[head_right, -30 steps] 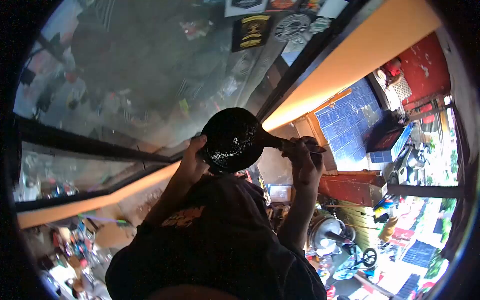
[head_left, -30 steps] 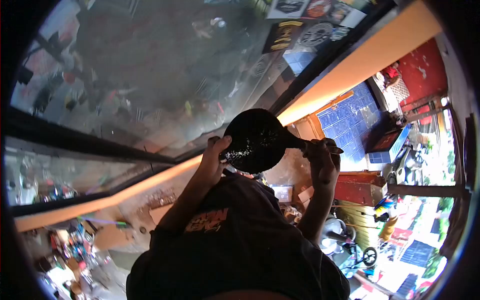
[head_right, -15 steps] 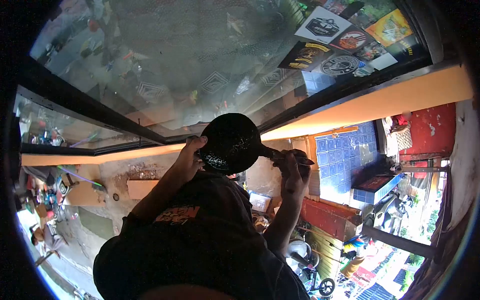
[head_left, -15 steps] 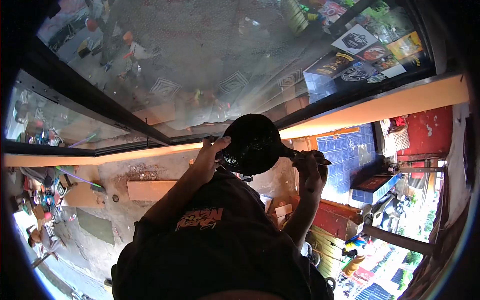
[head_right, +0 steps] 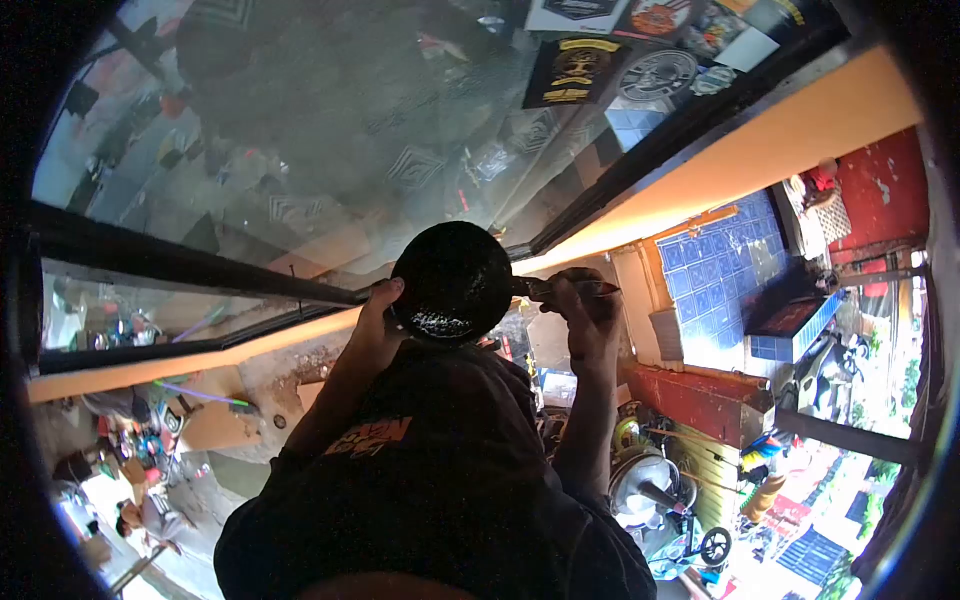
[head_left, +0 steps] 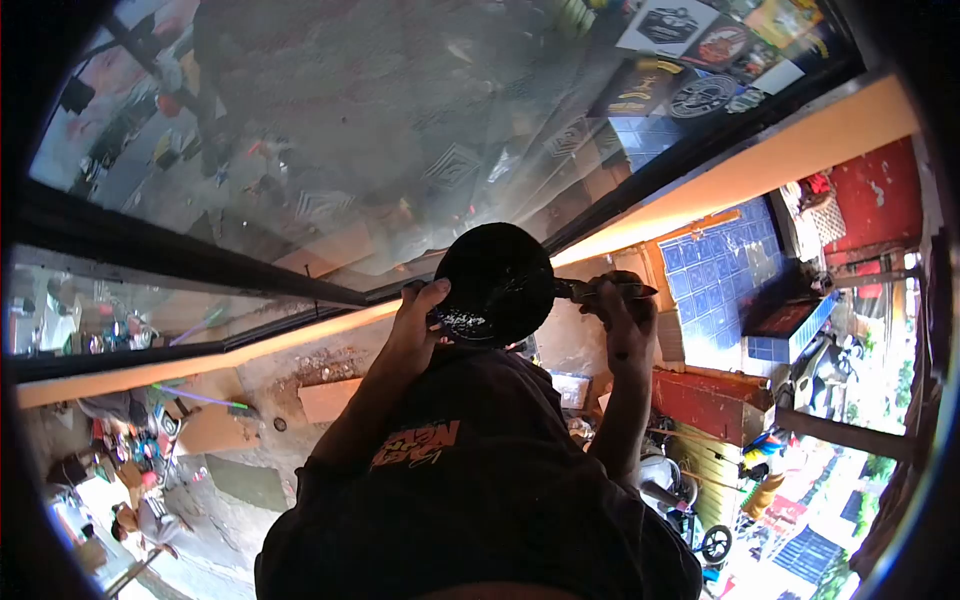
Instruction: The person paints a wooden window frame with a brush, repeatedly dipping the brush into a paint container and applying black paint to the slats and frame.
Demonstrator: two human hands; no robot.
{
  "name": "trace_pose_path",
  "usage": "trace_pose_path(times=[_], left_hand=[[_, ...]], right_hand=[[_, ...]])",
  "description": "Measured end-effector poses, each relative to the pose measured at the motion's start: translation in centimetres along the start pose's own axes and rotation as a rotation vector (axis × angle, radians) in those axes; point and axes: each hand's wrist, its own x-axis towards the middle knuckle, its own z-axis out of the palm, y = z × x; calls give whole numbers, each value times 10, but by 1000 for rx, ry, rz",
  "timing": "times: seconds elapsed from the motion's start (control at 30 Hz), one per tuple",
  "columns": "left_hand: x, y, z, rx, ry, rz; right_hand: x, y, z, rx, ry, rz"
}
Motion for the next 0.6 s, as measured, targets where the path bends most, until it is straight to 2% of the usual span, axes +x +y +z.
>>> trace_pose_path(times=[0.03, 0.07, 0.1, 0.2, 0.27, 0.3, 0.37, 0.4, 0.5, 0.53, 0.6], left_hand=[[-1, 11, 7, 9, 67, -90], [3, 8, 8, 18, 47, -91], [9, 5, 10, 28, 27, -91], [35, -49, -26, -20, -191, 57], [38, -48, -21, -134, -198, -26], [40, -39, -13, -191, -208, -79], [15, 10, 19, -301, -256, -216], [23, 1, 11, -300, -279, -246], [39, -26, 1, -282, -122, -278], [39, -20, 3, -365, -254, -318], [45, -27, 1, -268, -331, -231]], right_hand=[[0, -1, -2, -1, -1, -15], [0, -5, -4, -72, -33, -29], [-2, 1, -6, 11, 6, -35], [-7, -3, -14, 25, 5, -54], [-14, -8, -14, 60, 40, -47], [-17, -14, -14, -30, 36, -78], [-20, -14, -18, -121, 39, -150], [-24, -17, -16, -83, 42, -146], [-35, -26, -10, -6, 54, -126], [-36, -27, -10, -2, 68, -109], [-39, -29, -7, -33, 138, -77]])
